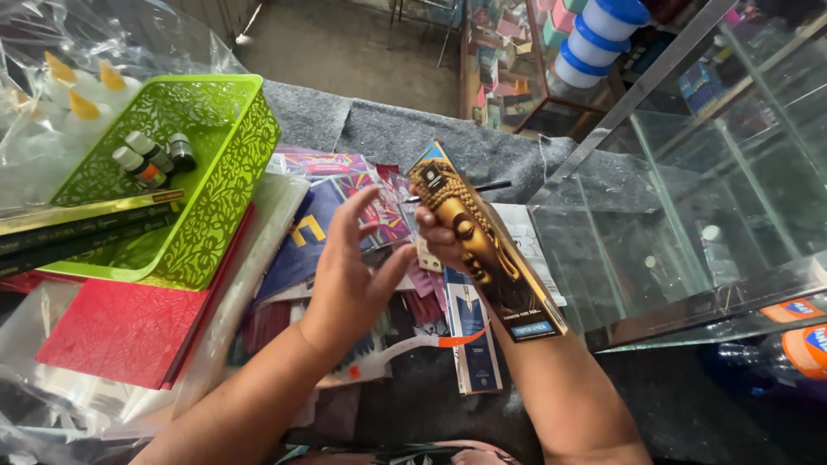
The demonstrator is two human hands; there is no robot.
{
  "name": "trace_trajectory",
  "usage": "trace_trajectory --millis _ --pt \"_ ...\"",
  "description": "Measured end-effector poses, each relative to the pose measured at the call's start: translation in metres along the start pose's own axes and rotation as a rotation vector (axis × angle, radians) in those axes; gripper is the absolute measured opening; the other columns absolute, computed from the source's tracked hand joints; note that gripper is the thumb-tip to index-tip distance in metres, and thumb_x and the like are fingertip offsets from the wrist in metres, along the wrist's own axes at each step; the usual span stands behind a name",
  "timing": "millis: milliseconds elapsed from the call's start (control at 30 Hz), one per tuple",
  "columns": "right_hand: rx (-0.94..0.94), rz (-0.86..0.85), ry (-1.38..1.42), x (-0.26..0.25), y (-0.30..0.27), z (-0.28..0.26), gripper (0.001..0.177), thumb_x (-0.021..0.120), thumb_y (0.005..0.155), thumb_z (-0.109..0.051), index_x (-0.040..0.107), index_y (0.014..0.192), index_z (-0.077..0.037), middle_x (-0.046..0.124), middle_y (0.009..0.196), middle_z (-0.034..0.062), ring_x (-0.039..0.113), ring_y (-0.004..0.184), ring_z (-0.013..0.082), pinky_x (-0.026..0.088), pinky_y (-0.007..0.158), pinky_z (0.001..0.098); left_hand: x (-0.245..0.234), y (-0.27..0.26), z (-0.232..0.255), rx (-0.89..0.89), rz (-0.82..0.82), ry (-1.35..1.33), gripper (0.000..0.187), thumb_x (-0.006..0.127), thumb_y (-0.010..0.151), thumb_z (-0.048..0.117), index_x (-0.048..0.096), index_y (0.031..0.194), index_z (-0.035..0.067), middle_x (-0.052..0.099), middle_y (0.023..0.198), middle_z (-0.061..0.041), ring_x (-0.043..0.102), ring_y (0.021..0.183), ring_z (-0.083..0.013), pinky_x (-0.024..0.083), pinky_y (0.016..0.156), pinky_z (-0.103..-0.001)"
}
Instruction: The person measures and marks several small rectangular boxes with an orange flexible ruler and a black pen. They handle each box one at a time, align the ruler, and make marks on the sides before setting the box aside.
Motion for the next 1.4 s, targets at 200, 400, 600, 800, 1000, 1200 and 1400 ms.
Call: trace_trajectory --millis 200,400,600,800,1000,1200,1400 --pt "0.000 0.252 -0.071 0.019 0.015 0.033 0.054 0.050 0.094 -0.043 0.055 0.109 0.009 0.045 0.066 0.0069 0.044 0.053 0.0212 0.038 0.038 0.0358 -0.008 0.005 -0.006 -0.037 0.043 -0.071 0.084 0.077 0.093 0.014 0.028 0.158 -0.007 0.046 0.151 -0.033 0.046 0.139 -0.0529 0.048 0.107 -0.059" --pt "0.122 0.284 0.092 -0.009 0.024 0.055 0.041 0.050 0.095 -0.038 0.056 0.071 -0.006 0.040 0.057 0.0008 0.040 0.053 0.0190 0.036 0.040 0.0356 -0.010 0.013 -0.016 -0.128 -0.004 -0.027 0.083 0.079 0.091 0.018 0.034 0.159 0.004 0.058 0.143 -0.027 0.055 0.133 -0.0475 0.049 0.108 -0.057" --pt "0.406 0.136 0.285 -0.013 0.014 0.072 0.023 0.071 0.087 -0.035 0.058 0.090 -0.016 0.052 0.074 -0.0001 0.055 0.066 0.0212 0.053 0.052 0.0329 0.001 0.012 -0.037 -0.289 -0.002 0.044 0.093 0.097 0.069 0.025 0.053 0.151 0.019 0.069 0.126 -0.017 0.066 0.119 -0.0376 0.055 0.100 -0.047" --pt "0.153 0.198 0.282 -0.073 -0.009 0.053 0.082 0.084 0.080 -0.044 0.051 0.126 0.014 0.052 0.130 0.0394 0.049 0.127 0.0569 0.033 0.116 0.0658 -0.003 0.009 -0.048 -0.409 0.041 0.060 0.075 0.096 0.072 0.030 0.064 0.139 0.017 0.074 0.111 -0.011 0.072 0.108 -0.0308 0.058 0.092 -0.043" --pt "-0.066 0.563 -0.087 -0.020 0.002 0.046 0.054 0.076 0.087 -0.032 0.058 0.118 0.010 0.062 0.115 0.0337 0.061 0.108 0.0469 0.046 0.099 0.0561 -0.009 0.009 -0.044 -0.483 0.113 0.037 0.066 0.096 0.074 0.026 0.068 0.132 0.012 0.076 0.107 -0.015 0.073 0.106 -0.0311 0.059 0.089 -0.042" --pt "-0.338 0.947 -0.490 0.041 0.002 0.039 0.026 0.068 0.096 -0.018 0.066 0.109 0.005 0.073 0.098 0.0276 0.073 0.087 0.0360 0.059 0.080 0.0454 -0.018 0.013 -0.035 -0.430 0.196 -0.152 0.055 0.086 0.086 0.012 0.064 0.135 0.001 0.073 0.112 -0.022 0.071 0.105 -0.0260 0.060 0.090 -0.040" --pt "-0.517 1.028 -0.504 0.051 -0.020 0.018 0.030 0.064 0.095 -0.032 0.071 0.097 -0.002 0.076 0.088 0.0257 0.077 0.077 0.0355 0.064 0.070 0.0468 -0.043 0.021 -0.038 -0.313 0.362 -0.207 0.048 0.080 0.092 0.005 0.064 0.138 0.002 0.070 0.120 -0.022 0.066 0.111 -0.0227 0.058 0.097 -0.038"
Point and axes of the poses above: each hand's wrist, its own y-axis towards the middle knuckle, its own x-axis out of the palm, z = x × y, the point moved 4 cm from there along y, towards the middle knuckle
